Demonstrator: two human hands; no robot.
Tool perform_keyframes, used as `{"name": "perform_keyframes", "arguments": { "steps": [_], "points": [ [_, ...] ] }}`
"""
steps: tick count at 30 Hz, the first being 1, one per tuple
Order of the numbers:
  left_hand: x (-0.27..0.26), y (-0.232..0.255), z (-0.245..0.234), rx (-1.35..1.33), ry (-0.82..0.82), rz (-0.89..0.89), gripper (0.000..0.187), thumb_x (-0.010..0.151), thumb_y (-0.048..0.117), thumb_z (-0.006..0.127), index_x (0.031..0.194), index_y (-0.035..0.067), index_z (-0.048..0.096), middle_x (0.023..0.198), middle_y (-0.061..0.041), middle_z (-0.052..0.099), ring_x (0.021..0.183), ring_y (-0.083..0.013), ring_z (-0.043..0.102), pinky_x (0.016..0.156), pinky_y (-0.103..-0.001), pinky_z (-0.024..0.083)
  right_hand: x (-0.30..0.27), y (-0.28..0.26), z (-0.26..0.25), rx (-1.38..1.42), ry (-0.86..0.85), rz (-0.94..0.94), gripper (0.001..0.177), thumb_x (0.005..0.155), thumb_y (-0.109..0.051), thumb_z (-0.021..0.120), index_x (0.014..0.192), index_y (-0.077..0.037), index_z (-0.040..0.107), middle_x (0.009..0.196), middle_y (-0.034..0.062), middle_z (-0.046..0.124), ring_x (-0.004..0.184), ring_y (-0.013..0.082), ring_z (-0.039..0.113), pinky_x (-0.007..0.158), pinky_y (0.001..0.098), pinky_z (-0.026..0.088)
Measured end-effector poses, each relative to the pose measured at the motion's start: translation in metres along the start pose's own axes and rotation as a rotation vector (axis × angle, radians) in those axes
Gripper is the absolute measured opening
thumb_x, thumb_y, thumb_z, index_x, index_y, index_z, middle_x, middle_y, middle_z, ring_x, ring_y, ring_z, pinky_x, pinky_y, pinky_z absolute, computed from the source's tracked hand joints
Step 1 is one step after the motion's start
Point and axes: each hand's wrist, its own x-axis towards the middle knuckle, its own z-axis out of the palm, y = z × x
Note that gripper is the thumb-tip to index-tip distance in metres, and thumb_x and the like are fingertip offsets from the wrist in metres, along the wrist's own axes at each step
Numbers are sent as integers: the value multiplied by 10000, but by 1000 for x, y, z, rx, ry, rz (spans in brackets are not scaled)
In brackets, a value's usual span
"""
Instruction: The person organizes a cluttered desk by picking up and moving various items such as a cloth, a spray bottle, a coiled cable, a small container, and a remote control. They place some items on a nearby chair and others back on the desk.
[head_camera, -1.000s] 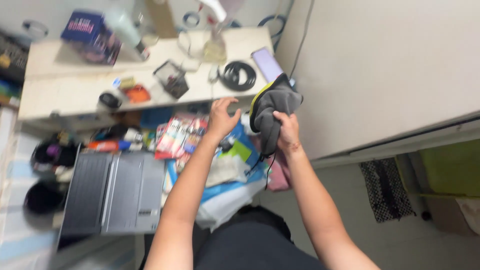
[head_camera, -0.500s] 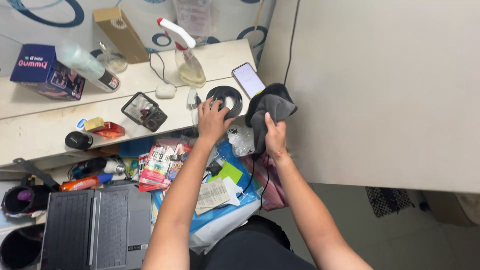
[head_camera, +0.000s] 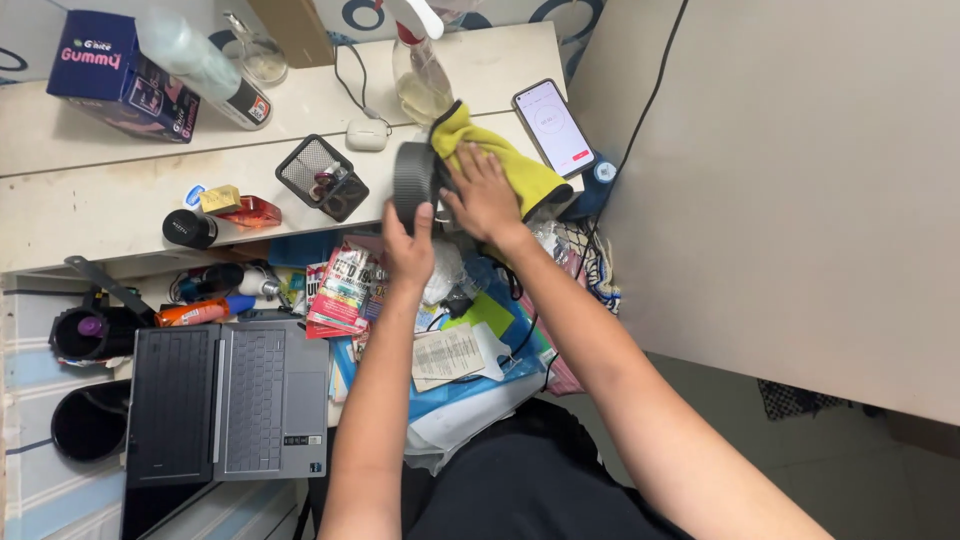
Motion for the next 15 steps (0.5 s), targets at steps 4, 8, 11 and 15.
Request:
{"name": "perform_keyframes", "arguments": {
  "steps": [4,8,11,15],
  "points": [
    [11,-3,-3,38,58,15,231,1081,336,595,1111,108,572,950,-58,598,924,-183,629,862,-357,508,-30,-3,1,35,-34,-72,522,1101,-456,408,1531,-180,516,1709,40,271,1579,284,211,1304,466,92],
    [16,0,-7,53,51,20,247,1087,340,592,1126,96,581,945,-73,582,897,-193,614,843,-363,502,-28,21,-11,-7,-55,-1,567,1103,-456,383,1616,-214,381,1717,44,243,1579,280,212,1294,492,132],
    [17,7,-7,50,59,22,249,1086,336,595,1115,89,581,927,-85,576,888,-199,613,826,-361,499,-3,22,-12,-28,-79,72,586,1110,-489,326,1627,-216,357,1726,50,206,1591,282,160,1300,491,93],
    [22,10,-9,54,79,-6,240,1085,345,583,1085,105,591,895,-46,590,846,-162,596,797,-341,499,3,5,-4,-40,-110,27,579,1101,-496,338,1634,-270,341,1730,15,200,1598,258,132,1302,471,80]
  ]
}}
